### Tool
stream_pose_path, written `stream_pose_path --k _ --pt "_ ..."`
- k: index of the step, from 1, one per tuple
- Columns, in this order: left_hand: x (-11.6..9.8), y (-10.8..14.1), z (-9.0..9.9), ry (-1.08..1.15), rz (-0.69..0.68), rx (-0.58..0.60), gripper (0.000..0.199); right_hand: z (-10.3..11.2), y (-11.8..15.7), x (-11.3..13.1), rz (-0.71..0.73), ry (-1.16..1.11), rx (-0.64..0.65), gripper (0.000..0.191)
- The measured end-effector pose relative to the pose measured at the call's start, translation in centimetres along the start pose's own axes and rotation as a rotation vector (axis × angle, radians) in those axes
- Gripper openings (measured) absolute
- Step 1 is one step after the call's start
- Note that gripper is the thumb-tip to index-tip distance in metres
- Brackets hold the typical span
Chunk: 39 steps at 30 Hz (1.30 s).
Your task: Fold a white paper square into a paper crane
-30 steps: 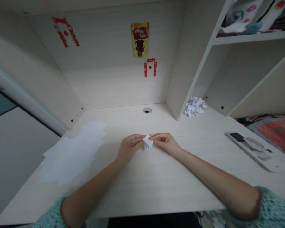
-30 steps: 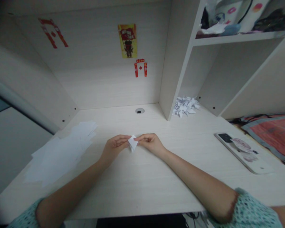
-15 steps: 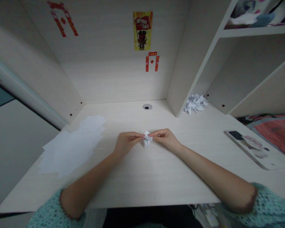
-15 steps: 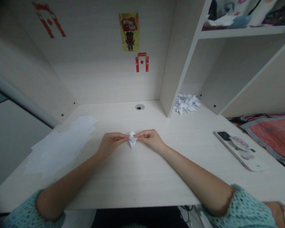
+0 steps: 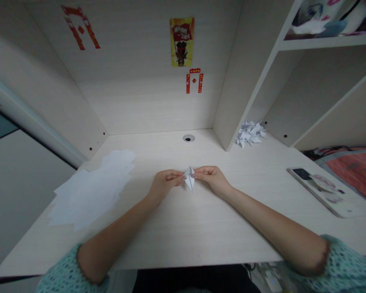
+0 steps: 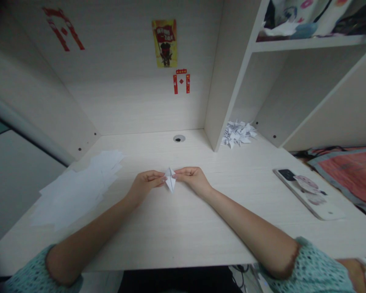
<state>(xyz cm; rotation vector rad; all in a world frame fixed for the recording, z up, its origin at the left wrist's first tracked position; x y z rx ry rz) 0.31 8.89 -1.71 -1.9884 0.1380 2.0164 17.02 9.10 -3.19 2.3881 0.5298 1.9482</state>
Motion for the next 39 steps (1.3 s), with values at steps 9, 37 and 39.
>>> stream_pose_path --k 9,37,39 --pt "-0.6 0.4 -0.6 0.067 0.059 -0.022 0.055 -0.5 0.6 0.2 0.048 -0.054 -0.096 0.017" --pt "0.7 0.6 -1.3 0.026 0.101 0.066 0.024 -0.7 0.8 0.5 0.099 0.076 -0.03 0.04" --pt "0.7 0.6 -1.3 0.03 0.118 0.062 0.023 -0.7 0.8 0.6 0.108 0.088 -0.007 0.04"
Point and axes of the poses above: each hand's wrist, its own y-axis away from the middle knuckle, its own z-axis out of the back of the hand, x = y × z, the point moved 5 cm from there along -y, towards the middle knuckle, and after that the axes turned 14 degrees about -z, right-handed, at the moved point
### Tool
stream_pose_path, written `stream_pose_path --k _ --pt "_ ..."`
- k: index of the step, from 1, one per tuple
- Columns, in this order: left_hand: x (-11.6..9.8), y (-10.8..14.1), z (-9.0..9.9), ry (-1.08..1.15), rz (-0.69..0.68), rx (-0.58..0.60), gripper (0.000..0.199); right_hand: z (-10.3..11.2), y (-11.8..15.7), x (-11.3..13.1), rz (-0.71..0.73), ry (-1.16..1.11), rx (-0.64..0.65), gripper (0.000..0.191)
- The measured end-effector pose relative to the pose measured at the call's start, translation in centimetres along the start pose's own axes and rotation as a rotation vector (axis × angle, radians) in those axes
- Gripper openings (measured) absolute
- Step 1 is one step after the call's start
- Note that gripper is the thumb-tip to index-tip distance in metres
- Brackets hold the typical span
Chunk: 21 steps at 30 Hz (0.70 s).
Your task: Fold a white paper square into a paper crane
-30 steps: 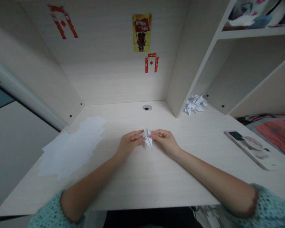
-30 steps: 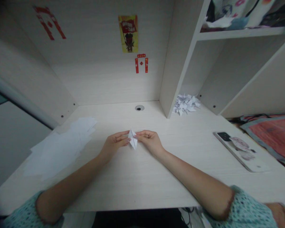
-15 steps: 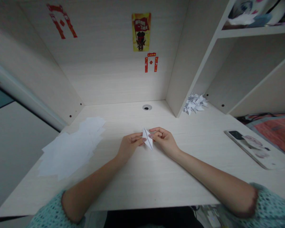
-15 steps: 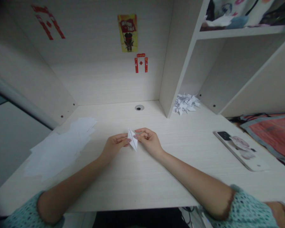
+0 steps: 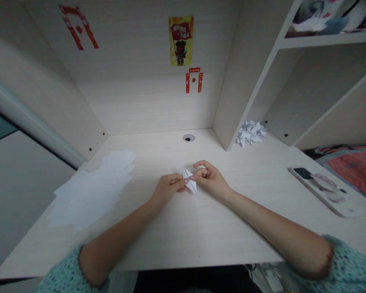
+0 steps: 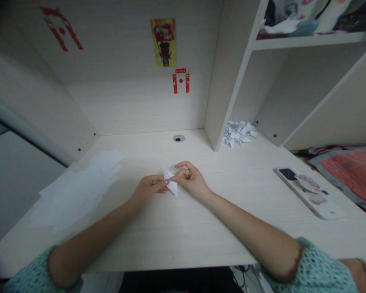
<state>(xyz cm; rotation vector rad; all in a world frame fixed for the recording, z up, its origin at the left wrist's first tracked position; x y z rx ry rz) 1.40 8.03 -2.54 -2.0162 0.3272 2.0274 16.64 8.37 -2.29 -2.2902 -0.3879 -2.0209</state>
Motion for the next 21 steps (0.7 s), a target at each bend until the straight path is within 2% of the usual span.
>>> stream_pose_path --k 5,13,18,21 --pt "-0.4 0.0 -0.2 -0.074 -0.014 0.027 0.026 0.0 -0.2 -0.1 -0.023 0.034 0.053 0.036" --pt "-0.2 -0.1 0.0 -0.028 -0.029 0.029 0.033 -0.4 0.0 -0.1 -0.032 0.136 0.014 0.027" --pt "-0.7 -0.1 0.5 -0.043 -0.057 -0.059 0.032 -0.6 0.3 0.0 -0.042 0.07 -0.024 0.035" --pt "-1.2 0.0 0.7 -0.094 -0.091 -0.095 0.031 -0.9 0.4 0.0 -0.095 0.149 0.004 0.033"
Point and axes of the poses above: each hand's wrist, its own y-axis away from the middle knuckle, its own z-axis out of the back of the hand, x = y × z, the point moved 5 cm from there along -y, towards the middle knuckle, and after that the axes turned 14 degrees about -z, right-handed, at the moved point
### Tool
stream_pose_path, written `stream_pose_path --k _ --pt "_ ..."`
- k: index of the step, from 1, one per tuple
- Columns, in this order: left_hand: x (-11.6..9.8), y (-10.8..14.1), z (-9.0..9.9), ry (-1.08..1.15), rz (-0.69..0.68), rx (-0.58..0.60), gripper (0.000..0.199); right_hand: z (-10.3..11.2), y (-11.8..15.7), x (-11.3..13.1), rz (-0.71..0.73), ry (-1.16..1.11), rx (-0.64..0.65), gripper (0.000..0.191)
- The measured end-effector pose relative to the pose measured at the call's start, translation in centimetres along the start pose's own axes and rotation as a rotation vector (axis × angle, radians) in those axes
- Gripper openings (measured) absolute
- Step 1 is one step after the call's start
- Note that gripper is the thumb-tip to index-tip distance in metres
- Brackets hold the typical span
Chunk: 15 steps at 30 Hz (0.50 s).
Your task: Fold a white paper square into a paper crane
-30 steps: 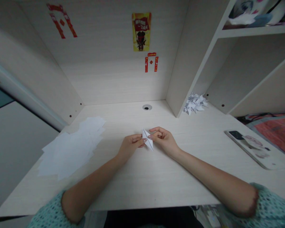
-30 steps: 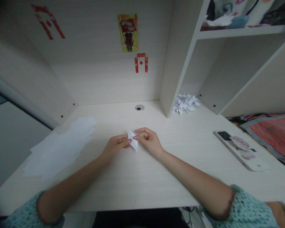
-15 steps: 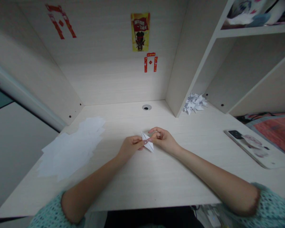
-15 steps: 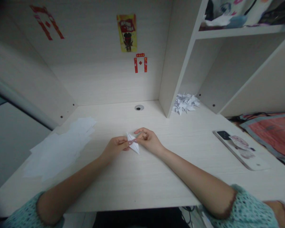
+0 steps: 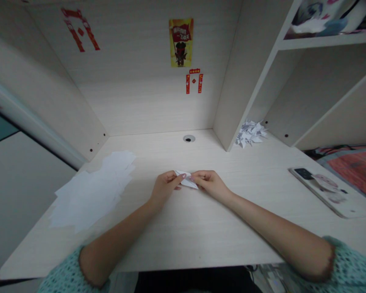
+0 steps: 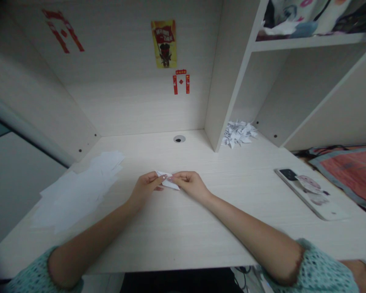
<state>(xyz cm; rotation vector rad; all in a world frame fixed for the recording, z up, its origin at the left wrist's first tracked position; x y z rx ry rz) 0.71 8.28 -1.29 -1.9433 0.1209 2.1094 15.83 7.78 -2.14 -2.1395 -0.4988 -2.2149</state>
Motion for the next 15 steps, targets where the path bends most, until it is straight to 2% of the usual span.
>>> stream_pose_path --k 5,11,15 --pt "-0.05 -0.02 0.01 -0.038 -0.014 0.022 0.032 -0.68 0.23 0.02 -0.019 0.063 0.083 0.037" --pt "0.43 0.14 0.03 0.116 0.052 -0.007 0.034 -0.87 0.17 -0.38 -0.024 0.089 0.102 0.038" --pt "0.53 0.25 -0.26 0.149 0.066 0.012 0.034 -0.86 0.16 -0.5 0.025 0.105 0.096 0.037"
Point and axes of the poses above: each hand's wrist, its own y-axis away from the middle knuckle, its own z-axis out of the back of the hand, x = y × z, the point moved 5 cm from there along -y, towards the middle knuckle, and after that the axes turned 14 degrees about -z, right-handed, at the moved point
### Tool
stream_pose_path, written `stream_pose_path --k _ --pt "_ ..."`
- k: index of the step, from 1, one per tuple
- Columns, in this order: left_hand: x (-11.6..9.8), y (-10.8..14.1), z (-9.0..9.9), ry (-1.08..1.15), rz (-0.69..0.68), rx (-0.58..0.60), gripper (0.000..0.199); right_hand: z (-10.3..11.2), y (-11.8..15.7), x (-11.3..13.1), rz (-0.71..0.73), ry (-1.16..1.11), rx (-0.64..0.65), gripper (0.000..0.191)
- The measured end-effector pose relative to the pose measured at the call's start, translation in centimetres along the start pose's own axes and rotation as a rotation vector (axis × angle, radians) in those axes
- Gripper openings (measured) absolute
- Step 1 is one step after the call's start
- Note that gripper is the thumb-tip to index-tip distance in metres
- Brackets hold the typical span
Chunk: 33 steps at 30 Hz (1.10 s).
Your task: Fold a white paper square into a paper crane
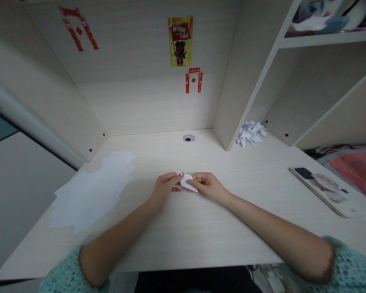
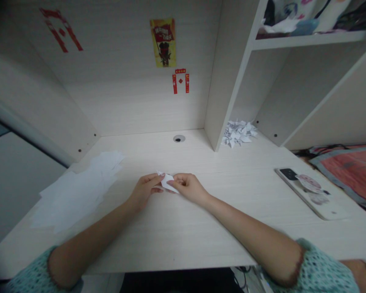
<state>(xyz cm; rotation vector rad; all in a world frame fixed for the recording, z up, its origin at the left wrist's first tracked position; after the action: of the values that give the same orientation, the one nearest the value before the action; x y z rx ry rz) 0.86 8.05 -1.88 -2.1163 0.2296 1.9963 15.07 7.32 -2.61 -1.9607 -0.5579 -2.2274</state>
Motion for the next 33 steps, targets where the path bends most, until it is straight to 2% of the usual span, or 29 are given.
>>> stream_pose_path --k 7,11,17,24,27,33 --pt "-0.7 0.0 -0.3 -0.15 -0.087 0.044 0.027 -0.1 0.2 0.2 0.048 0.016 -0.049 0.039" --pt "-1.1 0.0 -0.4 -0.164 -0.116 0.04 0.025 -0.2 0.4 0.3 0.052 0.03 -0.077 0.043" --pt "-1.2 0.2 -0.3 -0.134 -0.136 0.017 0.023 -0.5 0.8 0.7 0.058 0.022 -0.051 0.04" --pt "0.3 0.0 0.2 0.049 -0.036 0.004 0.028 -0.4 0.9 1.0 0.048 0.045 -0.049 0.04" --pt "0.2 0.0 0.0 0.103 0.007 0.003 0.03 -0.4 1.0 1.0 0.039 0.049 -0.044 0.04" --pt "-0.2 0.1 0.2 0.142 -0.002 -0.031 0.033 -0.3 1.1 1.3 0.032 0.043 -0.045 0.039"
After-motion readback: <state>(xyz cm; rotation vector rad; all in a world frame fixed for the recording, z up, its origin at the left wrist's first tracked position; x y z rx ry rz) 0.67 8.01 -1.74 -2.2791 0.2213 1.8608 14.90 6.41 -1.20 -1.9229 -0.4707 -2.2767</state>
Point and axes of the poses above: each hand's wrist, its own y-axis away from the middle knuckle, its own z-axis out of the back of the hand, x = y × z, the point moved 5 cm from there along -y, towards the middle knuckle, and after that the axes turned 14 degrees about -z, right-handed, at the moved point
